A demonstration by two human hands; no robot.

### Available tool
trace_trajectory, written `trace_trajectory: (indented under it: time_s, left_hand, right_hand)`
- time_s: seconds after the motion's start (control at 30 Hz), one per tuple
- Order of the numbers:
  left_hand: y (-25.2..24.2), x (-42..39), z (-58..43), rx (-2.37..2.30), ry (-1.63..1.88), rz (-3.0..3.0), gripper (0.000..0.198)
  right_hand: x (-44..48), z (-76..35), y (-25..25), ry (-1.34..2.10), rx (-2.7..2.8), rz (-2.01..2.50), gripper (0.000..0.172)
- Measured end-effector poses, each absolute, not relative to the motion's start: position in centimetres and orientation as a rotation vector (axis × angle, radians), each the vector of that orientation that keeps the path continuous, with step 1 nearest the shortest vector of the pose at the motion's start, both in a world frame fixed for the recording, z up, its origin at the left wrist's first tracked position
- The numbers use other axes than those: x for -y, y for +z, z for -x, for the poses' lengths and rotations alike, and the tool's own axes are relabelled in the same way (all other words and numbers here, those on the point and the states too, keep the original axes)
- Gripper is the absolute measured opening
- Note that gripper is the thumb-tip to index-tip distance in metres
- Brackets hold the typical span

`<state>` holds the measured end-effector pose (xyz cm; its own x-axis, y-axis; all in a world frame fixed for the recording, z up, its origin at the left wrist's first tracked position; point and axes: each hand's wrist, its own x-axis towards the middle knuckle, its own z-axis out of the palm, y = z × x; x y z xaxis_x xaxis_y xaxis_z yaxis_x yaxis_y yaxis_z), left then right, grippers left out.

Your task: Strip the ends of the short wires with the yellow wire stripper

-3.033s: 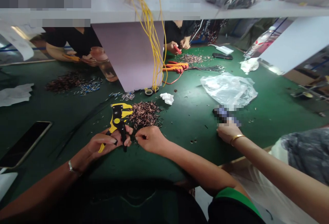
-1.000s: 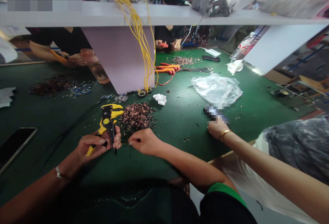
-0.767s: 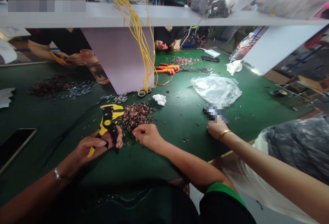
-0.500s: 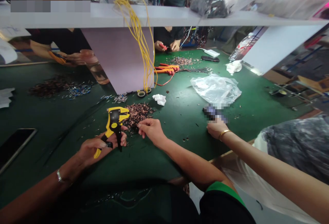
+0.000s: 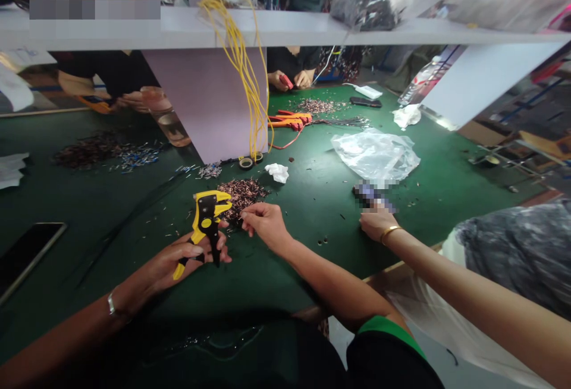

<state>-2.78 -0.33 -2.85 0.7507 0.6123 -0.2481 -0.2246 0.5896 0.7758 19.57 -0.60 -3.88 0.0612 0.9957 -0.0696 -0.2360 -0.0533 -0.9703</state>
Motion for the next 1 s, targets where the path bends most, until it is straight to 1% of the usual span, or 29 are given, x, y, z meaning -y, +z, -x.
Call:
trace_trajectory:
  time_s: [0.07,0.13,0.27,0.47,0.7,0.9,1.0]
  left_hand:
    - [-3.3,0.2,2.7,-0.534,0.497,-0.801,0.042]
    - [-3.4,0.1,2.5,-0.512,0.518,-0.793,0.044]
    - [-3.0,0.0,2.0,-0.459,0.548,-0.783,0.053]
    - [-2.7,-0.4,1.9,-0.388,0.490,-0.779,0.068]
    - [-2.7,-0.5,1.6,-0.379,0.507,-0.767,0.061]
    - [-3.0,-1.0,2.1,-0.390,0.580,-0.743,0.063]
    - [-3.1,-0.7,2.2,-0.404,0.602,-0.746,0.065]
  right_hand:
    - [0.7,-19.6,-3.8,1.304,0.970,1.114,0.014]
    - [0.7,-19.6,-3.7,1.299,0.984,1.116,0.014]
    - [0.7,-19.6,-3.6,1.296,0.972,1.114,0.015]
    - [0.6,-19.8,-3.6,1.294,0.956,1.123,0.014]
    - [0.8,-19.8,-3.6,1.277,0.972,1.138,0.014]
    - [1.0,-19.6,-3.4,1.313,1.056,1.169,0.014]
    - [1.3,-19.7,-3.0,1.279,1.050,1.184,0.013]
